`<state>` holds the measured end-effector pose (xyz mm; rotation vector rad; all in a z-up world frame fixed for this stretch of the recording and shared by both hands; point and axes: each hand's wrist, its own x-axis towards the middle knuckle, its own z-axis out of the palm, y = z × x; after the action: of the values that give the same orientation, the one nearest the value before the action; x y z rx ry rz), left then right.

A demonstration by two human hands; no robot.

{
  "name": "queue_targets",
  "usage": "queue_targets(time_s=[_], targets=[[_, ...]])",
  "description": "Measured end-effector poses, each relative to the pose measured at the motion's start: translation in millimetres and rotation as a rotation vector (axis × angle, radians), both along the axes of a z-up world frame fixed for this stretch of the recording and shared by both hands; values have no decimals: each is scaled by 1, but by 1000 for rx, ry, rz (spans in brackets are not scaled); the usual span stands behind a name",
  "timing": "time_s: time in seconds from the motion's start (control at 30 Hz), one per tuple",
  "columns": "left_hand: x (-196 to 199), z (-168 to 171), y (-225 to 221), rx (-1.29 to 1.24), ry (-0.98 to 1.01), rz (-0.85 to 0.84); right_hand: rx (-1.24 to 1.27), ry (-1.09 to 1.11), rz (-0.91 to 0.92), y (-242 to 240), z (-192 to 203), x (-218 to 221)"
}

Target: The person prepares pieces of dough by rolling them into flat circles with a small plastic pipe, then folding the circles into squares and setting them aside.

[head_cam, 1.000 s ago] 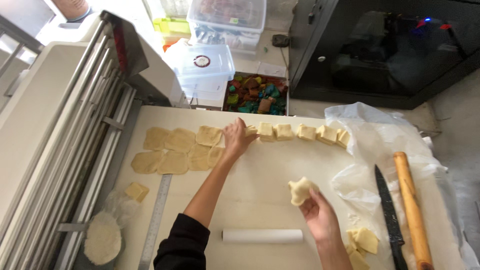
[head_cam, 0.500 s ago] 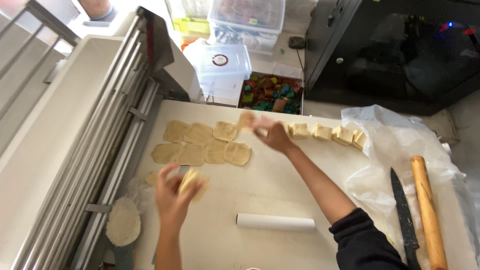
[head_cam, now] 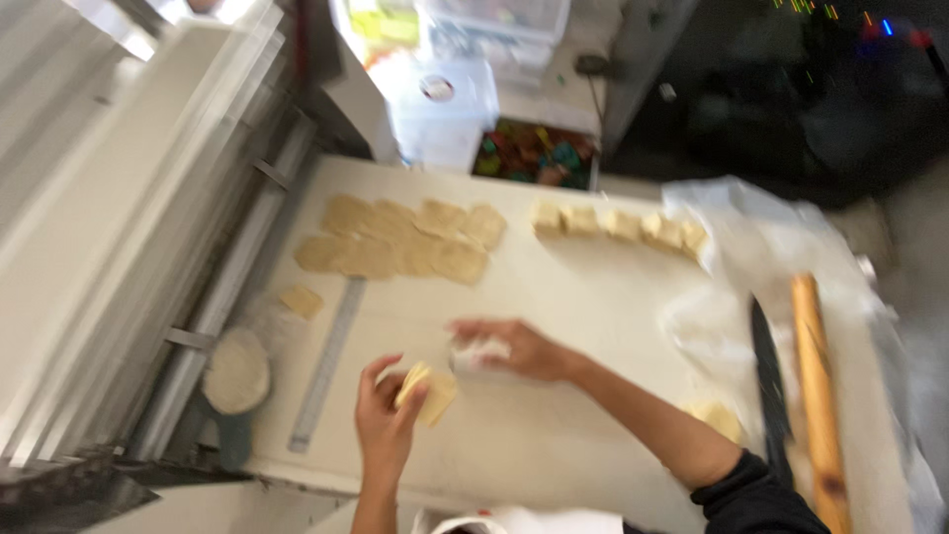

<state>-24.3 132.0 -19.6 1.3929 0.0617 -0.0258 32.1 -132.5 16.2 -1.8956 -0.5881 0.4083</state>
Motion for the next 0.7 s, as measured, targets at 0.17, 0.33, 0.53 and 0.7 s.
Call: queue_targets(time_s=[0.17, 0.33, 0.53, 0.7], targets=[[-32, 29, -69, 218, -274, -172, 151, 86, -320, 11, 27, -103], [-57, 52, -109, 510, -480, -407, 325, 108, -831, -73, -10, -158], [-70, 50, -138, 494, -480, -607, -836, -153, -1080, -166, 2, -175], [-73, 51, -142, 505, -523, -602, -1066, -210, -1176, -180, 10, -227]])
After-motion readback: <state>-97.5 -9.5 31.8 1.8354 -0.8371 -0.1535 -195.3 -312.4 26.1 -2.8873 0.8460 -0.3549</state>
